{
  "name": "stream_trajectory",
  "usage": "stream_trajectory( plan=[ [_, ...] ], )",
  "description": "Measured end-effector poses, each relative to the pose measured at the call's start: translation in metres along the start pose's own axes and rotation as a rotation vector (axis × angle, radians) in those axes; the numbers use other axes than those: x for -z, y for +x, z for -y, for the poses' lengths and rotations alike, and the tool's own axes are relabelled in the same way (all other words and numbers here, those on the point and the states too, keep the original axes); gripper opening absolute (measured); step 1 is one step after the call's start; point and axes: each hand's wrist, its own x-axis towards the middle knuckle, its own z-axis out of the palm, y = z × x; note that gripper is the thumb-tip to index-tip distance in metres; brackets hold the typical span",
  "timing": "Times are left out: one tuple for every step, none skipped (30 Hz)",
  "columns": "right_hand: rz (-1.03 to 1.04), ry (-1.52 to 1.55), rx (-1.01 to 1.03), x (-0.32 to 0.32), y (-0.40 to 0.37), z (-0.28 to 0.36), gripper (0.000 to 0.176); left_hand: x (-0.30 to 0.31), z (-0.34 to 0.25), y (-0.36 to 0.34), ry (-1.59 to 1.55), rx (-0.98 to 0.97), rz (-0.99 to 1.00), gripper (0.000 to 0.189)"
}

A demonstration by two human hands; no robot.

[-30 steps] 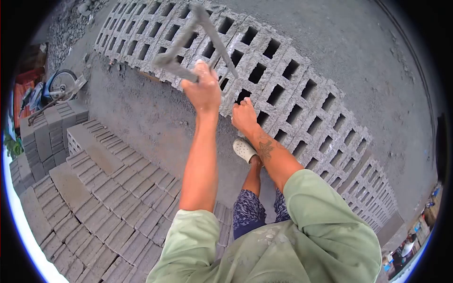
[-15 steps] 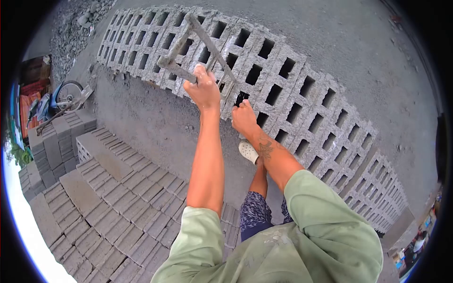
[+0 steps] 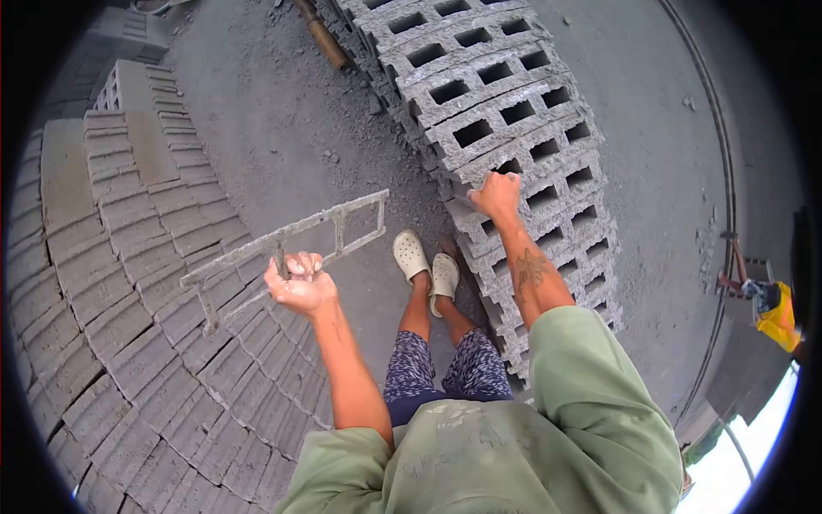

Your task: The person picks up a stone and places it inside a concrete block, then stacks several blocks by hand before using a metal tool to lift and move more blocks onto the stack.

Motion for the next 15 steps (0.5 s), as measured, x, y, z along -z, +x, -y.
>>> stream_trajectory(
  plan=[
    [-0.035, 0.025, 0.070, 0.016, -0.003, -0.008, 0.039, 0.014, -0.010, 0.008, -0.026, 0.001, -0.064, 0.034],
    [0.036, 0.056, 0.045, 0.029, -0.003, -0.011, 0.042, 0.027, -0.021, 0.014, -0.071, -0.014, -0.106, 0.034],
    [0.045, 0.105, 0.062, 0.032, -0.003, -0.019, 0.044, 0.038, -0.027, 0.016, -0.109, -0.029, -0.144, 0.034],
    [0.064, 0.131, 0.057, 0.033, -0.003, -0.020, 0.045, 0.045, -0.027, 0.018, -0.126, -0.025, -0.189, 0.034],
    [0.083, 0.123, 0.056, 0.036, -0.002, -0.019, 0.045, 0.047, -0.022, 0.021, -0.143, -0.016, -0.223, 0.033],
    [0.096, 0.116, 0.052, 0.039, -0.003, -0.015, 0.046, 0.048, -0.014, 0.028, -0.162, -0.005, -0.250, 0.033],
    [0.098, 0.086, 0.074, 0.042, -0.004, -0.011, 0.046, 0.050, 0.010, 0.032, -0.212, 0.055, -0.273, 0.034],
    [0.102, 0.129, 0.034, 0.045, -0.007, -0.007, 0.047, 0.045, 0.044, 0.037, -0.255, 0.138, -0.328, 0.034],
    [0.104, 0.172, -0.009, 0.045, -0.007, -0.006, 0.047, 0.041, 0.094, 0.045, -0.220, 0.191, -0.281, 0.031],
    [0.109, 0.148, -0.001, 0.045, -0.005, -0.007, 0.047, 0.026, 0.151, 0.047, -0.127, 0.260, -0.307, 0.029],
    [0.122, 0.152, -0.023, 0.043, -0.004, -0.008, 0.048, 0.017, 0.206, 0.052, -0.115, 0.344, -0.333, 0.026],
    [0.138, 0.162, -0.046, 0.041, -0.004, -0.009, 0.049, 0.005, 0.239, 0.055, -0.042, 0.431, -0.427, 0.025],
    [0.131, 0.196, -0.016, 0.041, -0.005, -0.009, 0.051, -0.005, 0.240, 0.058, -0.020, 0.456, -0.379, 0.025],
    [0.129, 0.182, -0.012, 0.044, 0.000, -0.007, 0.051, -0.010, 0.228, 0.062, -0.033, 0.463, -0.383, 0.025],
    [0.140, 0.171, -0.025, 0.047, -0.003, -0.002, 0.052, -0.002, 0.207, 0.062, -0.069, 0.393, -0.291, 0.025]
  ],
)
